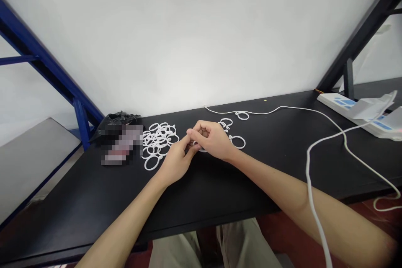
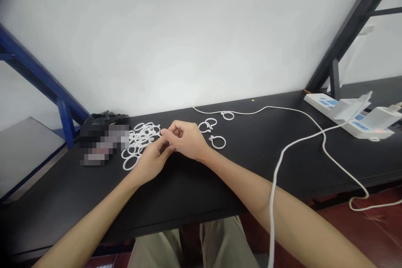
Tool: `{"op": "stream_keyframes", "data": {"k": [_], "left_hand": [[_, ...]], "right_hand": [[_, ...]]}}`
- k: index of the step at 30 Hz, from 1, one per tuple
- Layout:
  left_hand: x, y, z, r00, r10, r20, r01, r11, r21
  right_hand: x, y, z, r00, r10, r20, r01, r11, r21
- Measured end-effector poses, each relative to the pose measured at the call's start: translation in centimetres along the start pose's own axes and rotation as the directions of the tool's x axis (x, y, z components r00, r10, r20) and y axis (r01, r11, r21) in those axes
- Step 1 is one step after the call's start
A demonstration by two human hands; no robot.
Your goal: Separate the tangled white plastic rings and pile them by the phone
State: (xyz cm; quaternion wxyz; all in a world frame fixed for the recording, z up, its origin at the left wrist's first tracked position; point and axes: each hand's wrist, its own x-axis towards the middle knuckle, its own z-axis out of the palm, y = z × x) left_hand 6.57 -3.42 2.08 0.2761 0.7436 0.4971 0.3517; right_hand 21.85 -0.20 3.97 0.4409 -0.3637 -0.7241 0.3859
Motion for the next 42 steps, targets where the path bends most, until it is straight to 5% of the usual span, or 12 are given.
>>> {"op": "stream_keyframes", "data": {"k": [5,13,24,27,30,35,42], "left_hand": [[-0.1,0.3,0.1,1.000,0.000,0.015,0.000,0.999,-0.038],[0.0,0.5,0.0,1.000,-0.007,0.012,0.008,0.994,-0.105],[0.1,0.0,-0.4,0.995,-0.040,-0.094,0.051,0.992,0.120],[0.1,-0.1,-0.4,0.994,-0.053,-0.098,0.068,0.986,0.150],[0.1,-0.2,-0.5,0.993,-0.095,-0.076,0.103,0.988,0.114],[0.2,-0.5,-0.8,0.995,-0.099,-0.029,0.099,0.995,-0.001],[0.2,-0.7,-1.2,0.995,-0.084,-0.053,0.076,0.988,-0.131]], "right_hand": [[0.3,0.2,0.1,0.997,0.058,-0.050,-0.053,0.995,0.088],[0.5,0.4,0.2,0.996,-0.007,-0.092,-0.009,0.985,-0.172],[0.7,1.2,-0.3,1.000,0.002,0.002,-0.001,0.885,-0.466],[0.5,1.0,-0.4,0.994,-0.093,0.060,0.111,0.848,-0.519],[0.4,0.7,-0.6,0.971,-0.171,0.166,0.235,0.806,-0.543],[0.6,0.7,-1.0,0.959,-0.140,0.248,0.262,0.773,-0.578],[0.6,1.2,-0.6,0.975,-0.169,0.147,0.219,0.857,-0.467]]}}
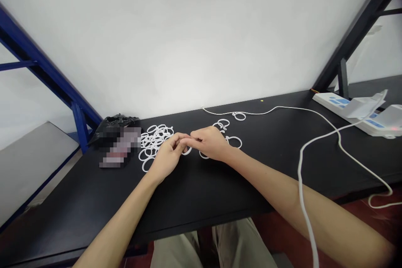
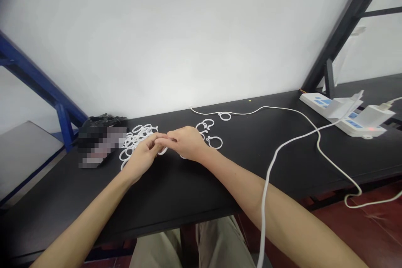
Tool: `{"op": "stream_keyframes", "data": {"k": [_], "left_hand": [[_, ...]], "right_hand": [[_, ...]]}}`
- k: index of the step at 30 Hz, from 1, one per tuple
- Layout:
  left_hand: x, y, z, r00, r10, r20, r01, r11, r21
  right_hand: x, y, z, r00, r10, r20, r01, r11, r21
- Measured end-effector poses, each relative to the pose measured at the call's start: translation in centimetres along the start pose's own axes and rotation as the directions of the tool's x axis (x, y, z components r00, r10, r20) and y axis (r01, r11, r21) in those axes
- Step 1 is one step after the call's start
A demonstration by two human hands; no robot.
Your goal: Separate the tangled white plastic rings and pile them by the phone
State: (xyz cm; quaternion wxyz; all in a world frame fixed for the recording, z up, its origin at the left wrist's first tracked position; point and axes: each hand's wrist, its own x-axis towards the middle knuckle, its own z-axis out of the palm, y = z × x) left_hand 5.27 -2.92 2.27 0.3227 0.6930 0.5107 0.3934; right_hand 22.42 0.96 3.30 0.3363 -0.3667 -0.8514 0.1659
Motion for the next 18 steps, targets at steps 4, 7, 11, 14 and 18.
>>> {"op": "stream_keyframes", "data": {"k": [4,7,11,14,18], "left_hand": [[-0.3,0.7,-0.1,0.991,0.093,-0.094,-0.084,0.992,0.094],[-0.5,1.2,-0.1,0.962,0.249,-0.116,-0.218,0.949,0.227],[-0.7,1.2,-0.1,0.945,0.317,-0.080,-0.279,0.910,0.305],[-0.6,0.9,0.0,0.954,0.292,-0.068,-0.256,0.911,0.324],[-0.2,0.2,-0.3,0.933,0.344,-0.104,-0.261,0.849,0.460]], "right_hand": [[0.1,0.1,0.3,0.994,0.051,-0.092,-0.046,0.997,0.059],[0.3,0.3,0.3,0.976,0.146,-0.163,-0.126,0.984,0.127],[0.4,0.5,0.3,0.961,0.198,-0.195,-0.168,0.973,0.159],[0.3,0.5,0.2,0.968,0.184,-0.170,-0.170,0.981,0.098],[0.1,0.2,-0.2,0.982,0.183,-0.044,-0.187,0.975,-0.117]]}}
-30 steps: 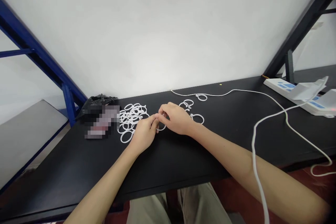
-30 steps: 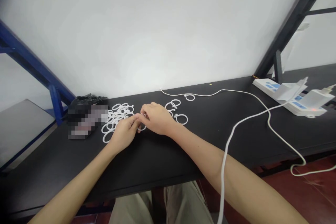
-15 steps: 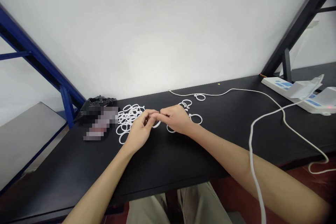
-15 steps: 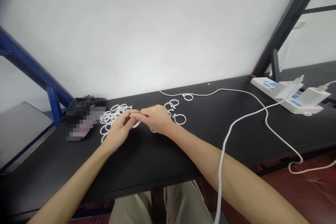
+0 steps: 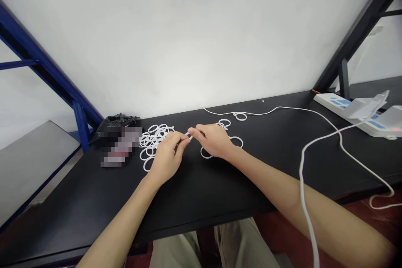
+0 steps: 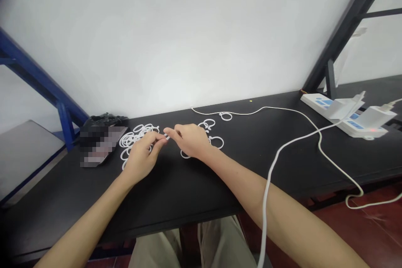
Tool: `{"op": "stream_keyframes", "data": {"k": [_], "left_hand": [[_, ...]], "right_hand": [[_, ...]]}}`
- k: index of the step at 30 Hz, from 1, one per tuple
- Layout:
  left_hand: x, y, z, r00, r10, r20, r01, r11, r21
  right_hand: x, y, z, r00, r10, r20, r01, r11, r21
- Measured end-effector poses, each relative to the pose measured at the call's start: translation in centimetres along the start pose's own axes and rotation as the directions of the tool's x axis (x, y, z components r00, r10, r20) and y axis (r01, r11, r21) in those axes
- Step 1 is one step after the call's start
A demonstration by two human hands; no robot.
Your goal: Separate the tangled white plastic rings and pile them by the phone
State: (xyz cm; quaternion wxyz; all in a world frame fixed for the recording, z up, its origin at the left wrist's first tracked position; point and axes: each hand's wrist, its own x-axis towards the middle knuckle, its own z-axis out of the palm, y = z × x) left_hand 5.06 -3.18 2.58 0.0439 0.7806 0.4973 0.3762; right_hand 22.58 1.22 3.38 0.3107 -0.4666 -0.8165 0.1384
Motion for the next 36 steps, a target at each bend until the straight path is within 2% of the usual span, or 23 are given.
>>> {"op": "stream_keyframes", "data": {"k": [3,6,8,11,15,17,20,22,24,26,29,31,34,36], "left_hand": [[0.2,-1.3,-0.2,0.995,-0.003,-0.102,0.032,0.959,0.283],[0.1,-2.8,-0.7,0.990,-0.077,-0.119,0.129,0.842,0.524],[-0.1,-3.5,-0.9,0.989,-0.110,-0.098,0.147,0.790,0.595],[-0.3,-4.0,-0.9,0.988,-0.134,-0.083,0.156,0.768,0.621],[-0.2,-3.3,-0.7,0.984,-0.109,-0.142,0.173,0.789,0.590],[-0.1,-2.4,-0.5,0.991,-0.049,-0.122,0.105,0.853,0.511],[-0.1,-0.6,-0.2,0.992,0.104,0.070,-0.118,0.964,0.238],[-0.3,0.6,0.1,0.952,0.206,0.225,-0.225,0.972,0.062],[-0.6,1.4,0.4,0.910,0.257,0.326,-0.264,0.964,-0.024],[-0.8,1.7,0.7,0.883,0.279,0.377,-0.283,0.958,-0.046],[-0.7,1.4,1.1,0.876,0.270,0.399,-0.283,0.959,-0.027],[-0.6,1.0,1.2,0.885,0.242,0.397,-0.261,0.965,-0.008],[-0.5,0.5,1.3,0.931,0.171,0.321,-0.182,0.983,0.003],[-0.5,0.2,1.3,0.972,0.087,0.219,-0.085,0.996,-0.015]], "right_hand": [[-0.1,-0.1,-0.2,0.994,0.003,0.110,0.017,0.983,-0.184],[-0.2,0.1,-0.2,0.968,-0.010,0.251,0.093,0.942,-0.322],[-0.2,0.3,-0.1,0.951,-0.020,0.308,0.139,0.919,-0.368],[-0.1,0.4,0.2,0.950,-0.040,0.310,0.170,0.898,-0.405],[0.1,0.3,0.8,0.952,-0.065,0.298,0.206,0.857,-0.472],[0.1,0.3,1.2,0.955,-0.078,0.287,0.219,0.837,-0.501],[0.2,0.3,1.7,0.967,-0.058,0.248,0.185,0.829,-0.527],[0.3,0.3,1.7,0.975,-0.017,0.221,0.134,0.840,-0.526],[0.4,0.3,1.6,0.979,0.023,0.202,0.087,0.848,-0.522],[0.5,0.3,1.5,0.979,0.048,0.197,0.063,0.853,-0.518],[0.6,0.2,1.4,0.985,0.015,0.173,0.068,0.882,-0.467],[0.5,0.1,1.4,0.993,-0.054,0.105,0.091,0.913,-0.397],[0.4,-0.2,1.1,0.992,-0.121,-0.044,0.104,0.952,-0.289],[0.2,-0.4,0.8,0.992,-0.101,-0.075,0.081,0.970,-0.230]]}}
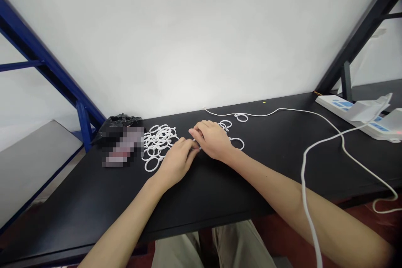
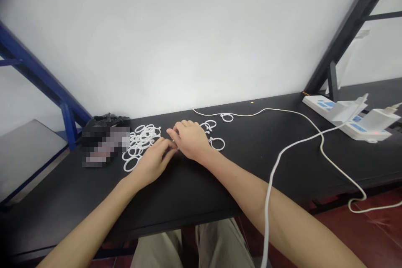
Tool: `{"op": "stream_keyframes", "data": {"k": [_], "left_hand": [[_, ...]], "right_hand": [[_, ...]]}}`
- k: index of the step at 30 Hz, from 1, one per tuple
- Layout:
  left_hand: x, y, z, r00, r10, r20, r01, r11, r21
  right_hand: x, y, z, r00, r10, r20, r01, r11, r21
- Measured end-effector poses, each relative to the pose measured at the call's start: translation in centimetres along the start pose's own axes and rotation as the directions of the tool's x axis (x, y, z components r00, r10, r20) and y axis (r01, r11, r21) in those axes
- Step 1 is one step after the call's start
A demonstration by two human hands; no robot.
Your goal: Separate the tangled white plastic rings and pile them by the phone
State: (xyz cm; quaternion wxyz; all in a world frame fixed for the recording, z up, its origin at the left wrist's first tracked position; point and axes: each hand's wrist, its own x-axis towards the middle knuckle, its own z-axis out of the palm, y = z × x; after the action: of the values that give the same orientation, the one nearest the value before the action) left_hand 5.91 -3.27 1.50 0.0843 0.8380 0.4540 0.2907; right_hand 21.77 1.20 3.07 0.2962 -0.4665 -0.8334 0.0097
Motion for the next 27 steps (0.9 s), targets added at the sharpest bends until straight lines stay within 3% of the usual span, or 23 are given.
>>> {"op": "stream_keyframes", "data": {"k": [3,6,13,18,22,27], "left_hand": [[0.0,-0.1,-0.2,0.986,-0.105,-0.128,0.096,0.992,-0.076],[0.0,0.1,-0.5,0.970,-0.135,-0.201,0.113,0.987,-0.118],[-0.1,0.3,-0.9,0.956,-0.136,-0.260,0.100,0.984,-0.149],[-0.3,0.5,-1.0,0.942,-0.178,-0.283,0.121,0.971,-0.208],[-0.2,0.7,-1.4,0.935,-0.206,-0.288,0.125,0.953,-0.275],[0.0,1.1,-1.8,0.944,-0.214,-0.250,0.142,0.950,-0.277]], "right_hand": [[-0.2,-0.2,-0.7,0.998,0.054,0.044,-0.056,0.998,0.041],[-0.3,-0.3,-1.1,0.994,0.098,0.056,-0.102,0.993,0.066],[-0.4,-0.5,-1.1,0.971,0.147,0.190,-0.179,0.970,0.162],[-0.3,0.0,-1.0,0.948,0.228,0.221,-0.288,0.910,0.299],[-0.3,0.3,-0.9,0.965,0.127,0.229,-0.225,0.848,0.479],[-0.4,0.0,-0.9,0.992,0.045,0.117,-0.104,0.809,0.578]]}}
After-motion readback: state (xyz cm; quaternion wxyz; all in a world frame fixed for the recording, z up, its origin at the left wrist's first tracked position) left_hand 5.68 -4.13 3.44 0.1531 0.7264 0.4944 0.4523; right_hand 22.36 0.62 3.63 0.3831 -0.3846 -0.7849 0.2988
